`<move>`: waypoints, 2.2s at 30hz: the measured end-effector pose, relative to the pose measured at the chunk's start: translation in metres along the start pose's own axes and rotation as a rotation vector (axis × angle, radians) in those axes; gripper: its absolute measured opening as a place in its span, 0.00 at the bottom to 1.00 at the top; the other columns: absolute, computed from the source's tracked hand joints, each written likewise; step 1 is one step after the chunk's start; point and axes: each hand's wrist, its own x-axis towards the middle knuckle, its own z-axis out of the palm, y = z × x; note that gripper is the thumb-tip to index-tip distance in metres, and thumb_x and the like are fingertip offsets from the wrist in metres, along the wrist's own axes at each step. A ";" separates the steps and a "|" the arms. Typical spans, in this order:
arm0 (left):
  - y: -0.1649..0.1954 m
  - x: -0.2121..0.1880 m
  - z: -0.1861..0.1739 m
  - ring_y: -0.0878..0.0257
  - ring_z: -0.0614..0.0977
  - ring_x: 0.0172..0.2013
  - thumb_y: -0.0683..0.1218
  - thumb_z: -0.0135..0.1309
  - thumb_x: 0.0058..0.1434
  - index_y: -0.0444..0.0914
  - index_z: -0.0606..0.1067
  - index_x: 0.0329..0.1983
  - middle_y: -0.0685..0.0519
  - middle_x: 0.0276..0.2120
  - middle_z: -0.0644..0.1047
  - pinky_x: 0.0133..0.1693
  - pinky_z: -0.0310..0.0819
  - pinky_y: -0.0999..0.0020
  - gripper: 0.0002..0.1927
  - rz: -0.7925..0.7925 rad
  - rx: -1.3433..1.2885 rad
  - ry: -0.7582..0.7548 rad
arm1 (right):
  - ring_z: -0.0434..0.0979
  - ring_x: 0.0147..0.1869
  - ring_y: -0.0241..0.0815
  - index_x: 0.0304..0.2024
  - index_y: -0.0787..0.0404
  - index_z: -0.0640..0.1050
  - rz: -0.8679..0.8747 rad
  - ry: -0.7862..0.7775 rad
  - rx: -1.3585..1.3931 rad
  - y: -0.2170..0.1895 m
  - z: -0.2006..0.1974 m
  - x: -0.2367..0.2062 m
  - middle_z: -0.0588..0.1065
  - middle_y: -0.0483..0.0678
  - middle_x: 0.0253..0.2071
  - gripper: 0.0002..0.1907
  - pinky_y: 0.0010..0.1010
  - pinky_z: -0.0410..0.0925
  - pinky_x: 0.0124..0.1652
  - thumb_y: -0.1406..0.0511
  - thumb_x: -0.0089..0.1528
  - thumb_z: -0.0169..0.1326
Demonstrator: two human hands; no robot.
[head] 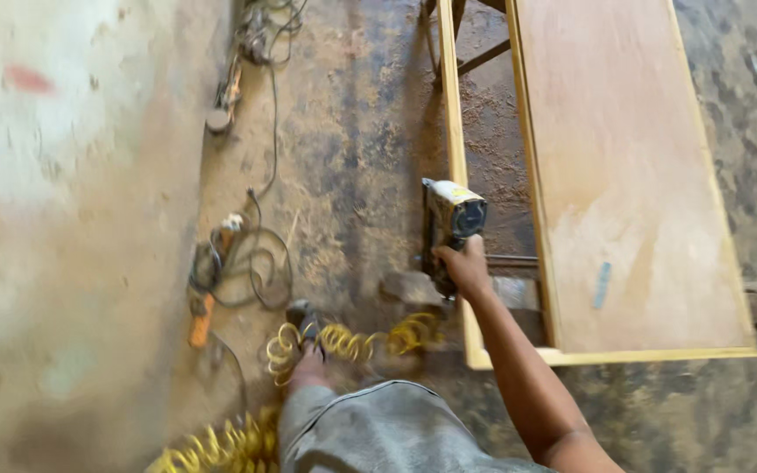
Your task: The person kneels on the workshop floor and uses a pneumatic nail gun to fasten plywood panels onto wooden frames. They position each panel against the frame, hold it steady with one hand, and drive nails along the edges, repositioning the panel and nail gun as they work around the frame.
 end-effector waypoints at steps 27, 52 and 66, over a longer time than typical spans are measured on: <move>0.797 0.573 -0.025 0.51 0.80 0.55 0.58 0.61 0.61 0.41 0.69 0.68 0.40 0.55 0.79 0.57 0.72 0.57 0.35 0.518 0.570 -0.378 | 0.83 0.32 0.50 0.38 0.69 0.80 0.628 0.333 -0.238 0.054 0.241 0.487 0.82 0.57 0.30 0.19 0.42 0.75 0.35 0.62 0.50 0.63; 1.542 1.011 0.094 0.48 0.80 0.52 0.57 0.58 0.61 0.36 0.74 0.64 0.38 0.53 0.80 0.53 0.72 0.56 0.31 0.566 0.937 -0.465 | 0.82 0.43 0.51 0.46 0.70 0.79 0.591 0.583 -0.243 -0.162 0.309 1.176 0.81 0.60 0.40 0.30 0.41 0.75 0.44 0.57 0.49 0.70; 2.018 1.030 0.439 0.49 0.82 0.50 0.56 0.60 0.63 0.37 0.74 0.62 0.38 0.49 0.81 0.51 0.75 0.58 0.28 1.174 0.963 -0.803 | 0.72 0.16 0.40 0.24 0.65 0.76 0.555 0.921 0.584 -0.324 0.218 1.564 0.73 0.48 0.17 0.10 0.35 0.66 0.19 0.68 0.58 0.60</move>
